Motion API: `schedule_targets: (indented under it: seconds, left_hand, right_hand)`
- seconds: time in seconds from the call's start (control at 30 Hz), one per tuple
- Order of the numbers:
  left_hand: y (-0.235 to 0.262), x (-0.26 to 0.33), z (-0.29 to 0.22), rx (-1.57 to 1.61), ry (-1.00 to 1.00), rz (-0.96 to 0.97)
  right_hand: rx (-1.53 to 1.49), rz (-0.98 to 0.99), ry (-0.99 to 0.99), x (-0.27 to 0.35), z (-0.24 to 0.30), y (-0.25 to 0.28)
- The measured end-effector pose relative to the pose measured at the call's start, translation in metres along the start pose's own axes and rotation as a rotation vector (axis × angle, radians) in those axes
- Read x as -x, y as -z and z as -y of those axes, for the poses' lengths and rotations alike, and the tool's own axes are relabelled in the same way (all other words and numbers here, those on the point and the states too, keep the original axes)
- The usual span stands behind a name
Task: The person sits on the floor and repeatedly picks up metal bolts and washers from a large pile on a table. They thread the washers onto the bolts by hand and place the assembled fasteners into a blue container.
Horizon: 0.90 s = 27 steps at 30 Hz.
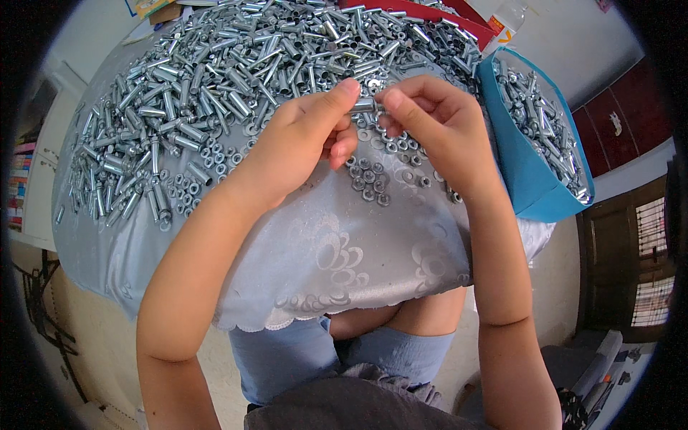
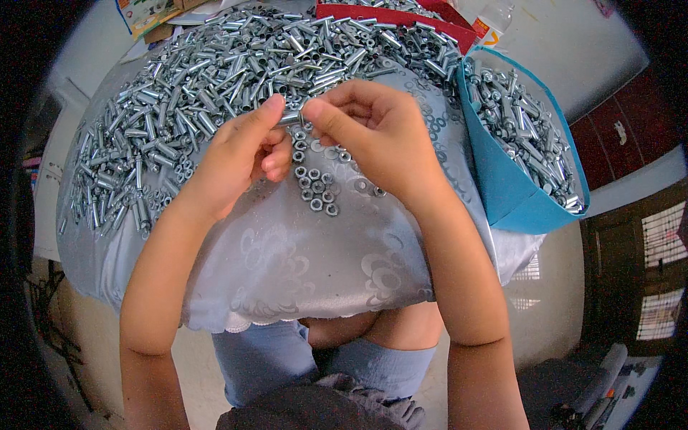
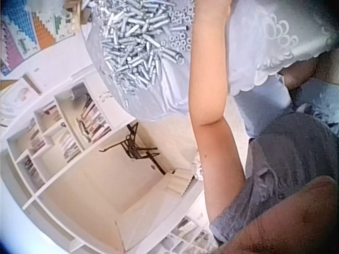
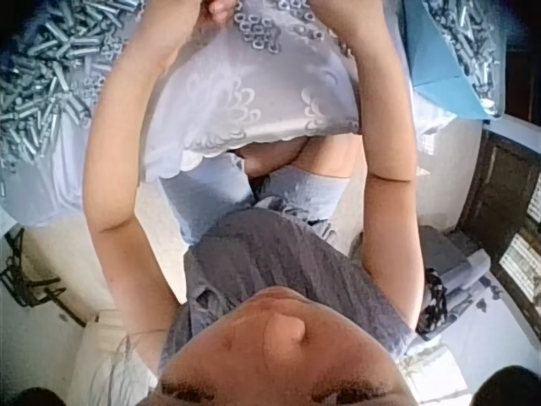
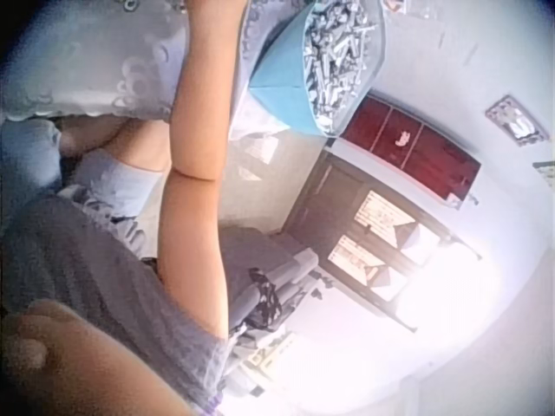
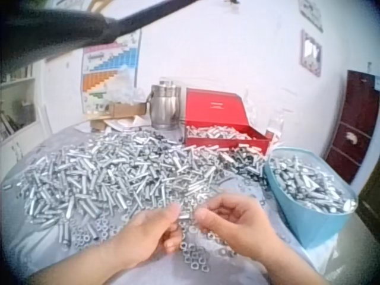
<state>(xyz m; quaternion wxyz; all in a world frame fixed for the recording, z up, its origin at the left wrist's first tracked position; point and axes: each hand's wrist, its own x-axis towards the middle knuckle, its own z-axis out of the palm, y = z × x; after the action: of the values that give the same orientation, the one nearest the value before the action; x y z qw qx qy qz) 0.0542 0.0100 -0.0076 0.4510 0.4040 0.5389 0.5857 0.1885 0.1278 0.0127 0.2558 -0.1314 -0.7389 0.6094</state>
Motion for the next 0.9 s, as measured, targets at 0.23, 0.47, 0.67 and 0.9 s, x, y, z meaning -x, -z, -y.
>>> schedule_targets:
  seconds: [0.23, 0.47, 0.67, 0.9]
  left_hand:
    - [-0.002, -0.001, -0.003, 0.053, 0.053, -0.114]
    - [-0.001, 0.0, -0.002, -0.009, 0.02, -0.028]
    - [-0.004, 0.0, -0.002, -0.034, 0.041, -0.078]
    - [-0.002, 0.004, -0.005, -0.001, 0.018, -0.015]
  right_hand:
    - [0.002, -0.025, 0.166, 0.001, -0.008, -0.006]
    - [0.211, 0.006, 0.039, -0.001, -0.01, 0.005]
    - [0.097, -0.006, 0.084, 0.0, -0.005, 0.003]
    - [0.102, -0.061, 0.099, 0.0, -0.006, -0.002]
